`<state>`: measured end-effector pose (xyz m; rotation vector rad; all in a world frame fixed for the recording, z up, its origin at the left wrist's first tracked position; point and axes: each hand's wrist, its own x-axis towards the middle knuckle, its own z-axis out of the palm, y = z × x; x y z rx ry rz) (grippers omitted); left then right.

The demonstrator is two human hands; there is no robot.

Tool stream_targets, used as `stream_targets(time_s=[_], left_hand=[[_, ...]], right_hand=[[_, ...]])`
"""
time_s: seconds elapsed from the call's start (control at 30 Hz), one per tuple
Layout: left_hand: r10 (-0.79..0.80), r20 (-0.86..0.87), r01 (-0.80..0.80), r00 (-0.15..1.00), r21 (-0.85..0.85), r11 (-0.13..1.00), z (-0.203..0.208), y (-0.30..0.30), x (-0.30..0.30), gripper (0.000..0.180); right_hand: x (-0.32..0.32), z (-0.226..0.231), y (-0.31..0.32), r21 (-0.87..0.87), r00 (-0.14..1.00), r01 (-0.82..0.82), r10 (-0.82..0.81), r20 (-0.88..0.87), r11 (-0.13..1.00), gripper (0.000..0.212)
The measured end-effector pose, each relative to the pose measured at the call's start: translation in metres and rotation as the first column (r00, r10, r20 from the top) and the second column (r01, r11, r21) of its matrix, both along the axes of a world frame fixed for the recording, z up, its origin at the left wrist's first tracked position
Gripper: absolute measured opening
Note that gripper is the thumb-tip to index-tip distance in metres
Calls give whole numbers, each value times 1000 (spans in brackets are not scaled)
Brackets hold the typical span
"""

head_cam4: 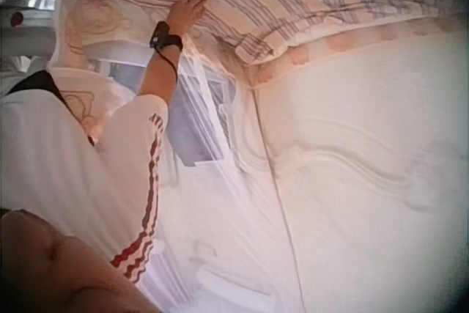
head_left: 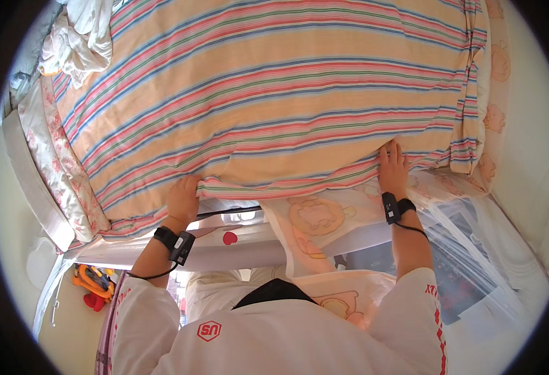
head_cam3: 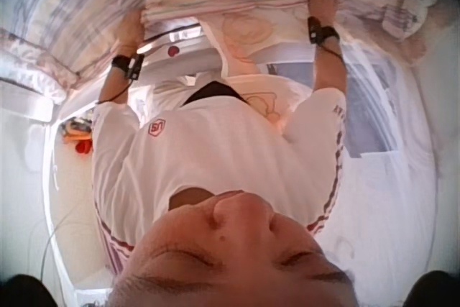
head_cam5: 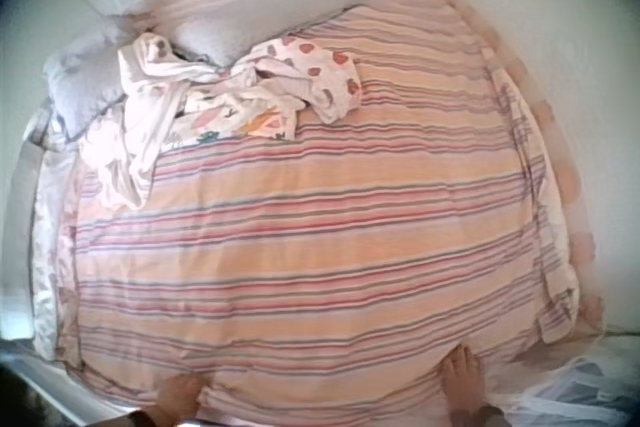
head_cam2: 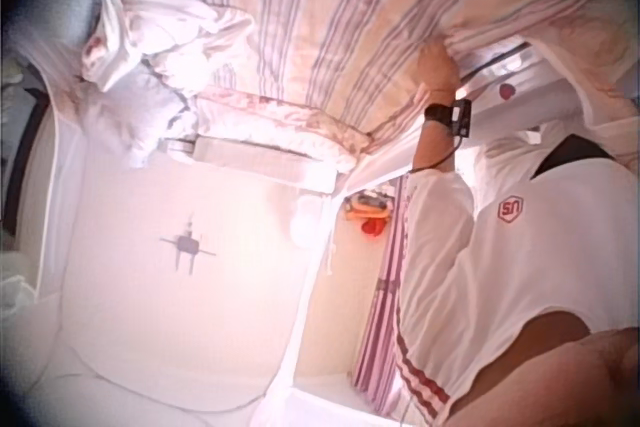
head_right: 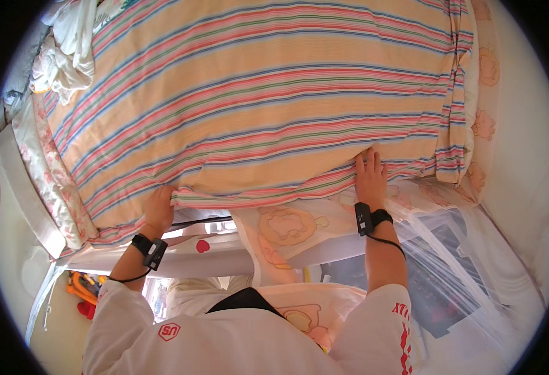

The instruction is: The person installs a pop-up mosquito net over a bed. They unfold the net, secure the top edges, and tuck the bottom edges under the mattress around the perimeter.

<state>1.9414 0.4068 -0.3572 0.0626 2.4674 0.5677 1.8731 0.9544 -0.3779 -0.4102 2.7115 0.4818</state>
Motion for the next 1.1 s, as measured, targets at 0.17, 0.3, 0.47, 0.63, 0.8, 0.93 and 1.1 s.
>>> stream_targets(time_s=[0.17,0.3,0.47,0.63,0.8,0.93,1.1], left_hand=[[-115,35,113,993,50,992,-1,-3,-3,39],[-170,-38,171,985,20,985,-7,4,0,40],[-76,15,77,997,-58,995,-23,17,2,35],[-108,158,115,981,-33,993,-14,30,6,26],[-147,141,140,979,60,988,-4,36,26,21],[-104,8,104,995,37,994,-22,43,25,25],[-205,555,191,806,84,978,-6,47,-18,38]], right_hand=[[-23,-17,13,-43,990,-73,77,114,996,28],[-34,-14,6,-4,989,-76,76,124,997,23],[-63,-2,-1,-17,952,152,-142,270,988,28],[-44,36,20,-102,935,268,-233,269,958,28],[-25,30,39,-32,923,344,-332,196,938,24],[-21,6,31,-18,890,390,-372,263,921,25],[-50,28,95,-28,27,1000,-404,914,3,24]])
